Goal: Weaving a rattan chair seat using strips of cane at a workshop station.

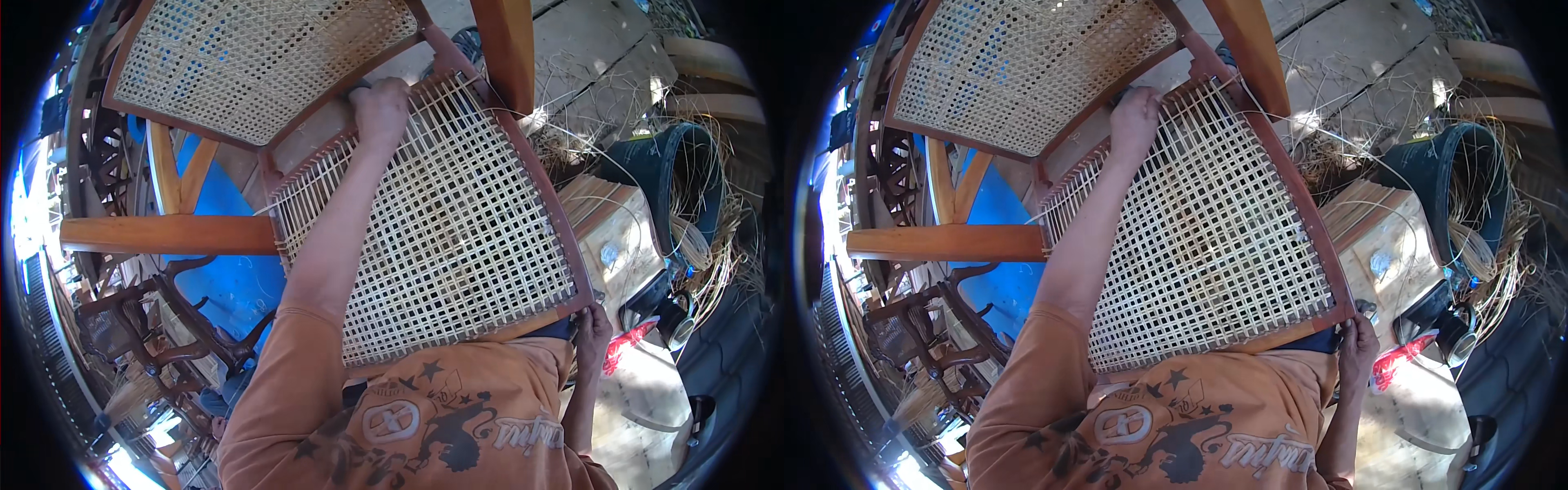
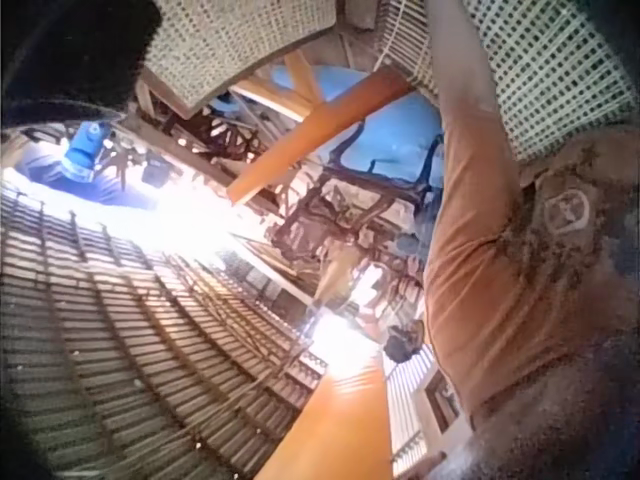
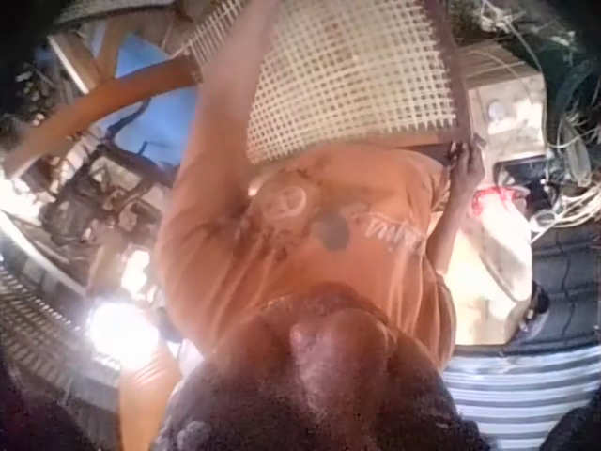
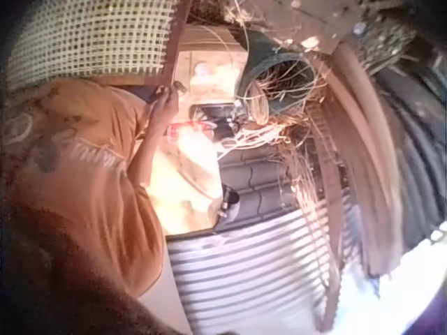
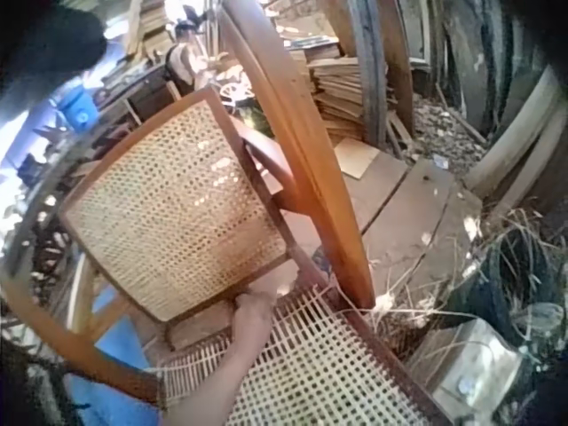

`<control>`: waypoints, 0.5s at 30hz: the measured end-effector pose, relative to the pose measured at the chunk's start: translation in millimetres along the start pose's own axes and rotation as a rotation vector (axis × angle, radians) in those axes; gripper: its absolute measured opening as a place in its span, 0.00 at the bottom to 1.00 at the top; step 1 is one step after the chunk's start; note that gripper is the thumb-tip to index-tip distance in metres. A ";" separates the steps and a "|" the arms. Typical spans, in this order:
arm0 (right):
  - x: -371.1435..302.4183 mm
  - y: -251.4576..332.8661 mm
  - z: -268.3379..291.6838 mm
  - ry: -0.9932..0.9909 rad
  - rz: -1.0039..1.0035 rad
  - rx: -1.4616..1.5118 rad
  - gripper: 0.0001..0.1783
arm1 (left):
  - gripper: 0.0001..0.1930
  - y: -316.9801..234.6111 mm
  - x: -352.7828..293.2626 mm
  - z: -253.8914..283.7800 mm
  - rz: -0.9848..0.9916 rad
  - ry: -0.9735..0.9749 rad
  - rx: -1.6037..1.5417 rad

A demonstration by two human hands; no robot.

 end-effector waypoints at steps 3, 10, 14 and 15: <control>0.7 1.7 2.2 -0.029 0.056 0.012 0.10 | 0.10 -1.6 4.5 14.2 0.145 0.028 -0.133; -14.4 61.5 48.1 -0.347 0.316 0.065 0.10 | 0.12 -35.4 -11.7 47.5 0.333 0.149 -0.436; -21.8 149.2 -3.8 -0.086 0.495 0.035 0.12 | 0.11 -169.9 -78.5 45.2 0.124 0.528 -0.808; -23.2 170.2 -20.9 0.015 0.482 0.041 0.14 | 0.11 -178.7 -90.2 48.7 0.126 0.532 -0.823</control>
Point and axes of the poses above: each hand's wrist, its own x-axis towards the middle knuckle, its own z-axis out of the back of the hand, y = z × x, the point moved 6 cm from there along x, towards the middle knuckle, and after that the axes turned 6 degrees about -z, right-handed, at the moved point
